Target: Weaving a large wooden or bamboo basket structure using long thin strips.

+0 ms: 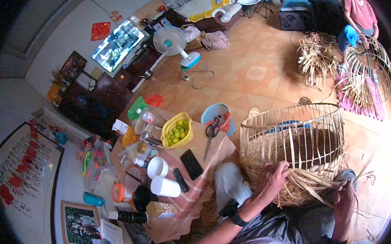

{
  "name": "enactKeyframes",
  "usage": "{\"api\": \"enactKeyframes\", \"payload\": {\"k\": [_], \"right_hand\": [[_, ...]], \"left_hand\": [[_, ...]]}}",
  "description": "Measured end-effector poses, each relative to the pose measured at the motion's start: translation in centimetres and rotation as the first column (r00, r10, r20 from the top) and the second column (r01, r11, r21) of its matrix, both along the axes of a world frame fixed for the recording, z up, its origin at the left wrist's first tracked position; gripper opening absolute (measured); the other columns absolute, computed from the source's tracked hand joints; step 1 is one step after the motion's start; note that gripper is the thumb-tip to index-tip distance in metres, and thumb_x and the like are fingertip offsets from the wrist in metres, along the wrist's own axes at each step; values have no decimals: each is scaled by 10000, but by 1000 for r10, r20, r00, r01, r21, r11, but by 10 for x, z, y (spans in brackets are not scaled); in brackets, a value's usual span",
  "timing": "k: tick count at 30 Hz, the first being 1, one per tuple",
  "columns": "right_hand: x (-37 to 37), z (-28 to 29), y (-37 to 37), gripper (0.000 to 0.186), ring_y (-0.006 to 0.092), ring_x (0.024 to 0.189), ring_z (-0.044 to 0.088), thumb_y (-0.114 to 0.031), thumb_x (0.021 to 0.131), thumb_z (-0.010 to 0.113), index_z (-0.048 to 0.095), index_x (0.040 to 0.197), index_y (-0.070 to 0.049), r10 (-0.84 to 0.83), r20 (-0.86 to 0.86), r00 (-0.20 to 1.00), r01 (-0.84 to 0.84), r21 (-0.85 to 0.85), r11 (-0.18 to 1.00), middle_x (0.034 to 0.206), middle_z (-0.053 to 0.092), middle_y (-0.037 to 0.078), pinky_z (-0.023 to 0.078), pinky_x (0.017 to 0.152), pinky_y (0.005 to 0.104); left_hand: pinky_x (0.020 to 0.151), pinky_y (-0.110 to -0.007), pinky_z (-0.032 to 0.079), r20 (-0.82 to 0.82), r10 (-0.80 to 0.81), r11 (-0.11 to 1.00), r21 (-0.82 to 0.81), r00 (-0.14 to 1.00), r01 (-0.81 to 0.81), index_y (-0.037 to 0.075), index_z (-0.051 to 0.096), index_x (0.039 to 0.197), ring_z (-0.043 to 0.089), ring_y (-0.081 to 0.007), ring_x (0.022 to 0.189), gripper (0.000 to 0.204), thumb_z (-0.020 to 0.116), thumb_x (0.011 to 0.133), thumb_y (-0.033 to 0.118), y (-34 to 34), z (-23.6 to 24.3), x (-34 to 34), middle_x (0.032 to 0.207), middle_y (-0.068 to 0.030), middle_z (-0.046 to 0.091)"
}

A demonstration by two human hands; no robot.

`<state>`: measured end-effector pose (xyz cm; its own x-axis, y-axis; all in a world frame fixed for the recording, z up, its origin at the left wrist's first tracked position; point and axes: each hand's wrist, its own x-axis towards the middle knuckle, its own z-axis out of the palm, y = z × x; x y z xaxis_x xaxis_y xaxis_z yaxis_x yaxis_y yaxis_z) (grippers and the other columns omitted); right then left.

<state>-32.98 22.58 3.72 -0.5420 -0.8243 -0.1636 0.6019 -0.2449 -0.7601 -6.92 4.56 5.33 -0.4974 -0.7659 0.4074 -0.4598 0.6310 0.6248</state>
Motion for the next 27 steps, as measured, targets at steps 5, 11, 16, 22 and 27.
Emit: {"api": "enactKeyframes", "payload": {"k": [5,11,16,22,27], "right_hand": [[-47,-31,16,374,118,853,653,-354,1110,545,607,1369,-93,-51,114,992,46,44,998,1213,688,54,496,664,217],[-21,43,26,472,176,855,711,-396,1098,537,644,1262,34,261,-330,907,-105,423,900,1060,741,125,570,756,293],[33,69,22,222,105,885,638,-80,954,766,722,1160,-14,312,-582,751,-37,435,900,999,694,23,512,807,269],[87,83,-52,445,391,1076,590,-132,769,847,642,1150,-28,249,-967,60,44,252,967,1123,630,183,511,931,484],[95,68,-72,454,387,1037,560,-163,732,813,587,1103,-32,295,-917,-268,156,261,953,1072,571,185,469,926,499]], "left_hand": [[1006,-402,537,-90,-93,950,289,992,116,47,591,1271,696,-307,1127,248,465,1059,19,-6,30,28,1170,-174,706],[890,-343,569,-223,155,969,222,962,-105,20,672,1128,759,-225,991,210,475,1059,-2,-19,68,49,1016,-112,760],[880,-363,576,-166,40,992,125,985,-20,23,661,1156,757,-259,1014,182,503,1065,22,-9,73,36,1042,-130,760],[998,-466,526,96,-67,995,83,993,59,41,604,1312,653,-370,1145,416,567,914,-74,6,65,19,1190,-179,682],[1108,-460,465,246,36,976,-218,969,19,32,550,1383,582,-382,1276,496,581,899,-76,44,52,3,1353,-200,585]]}}
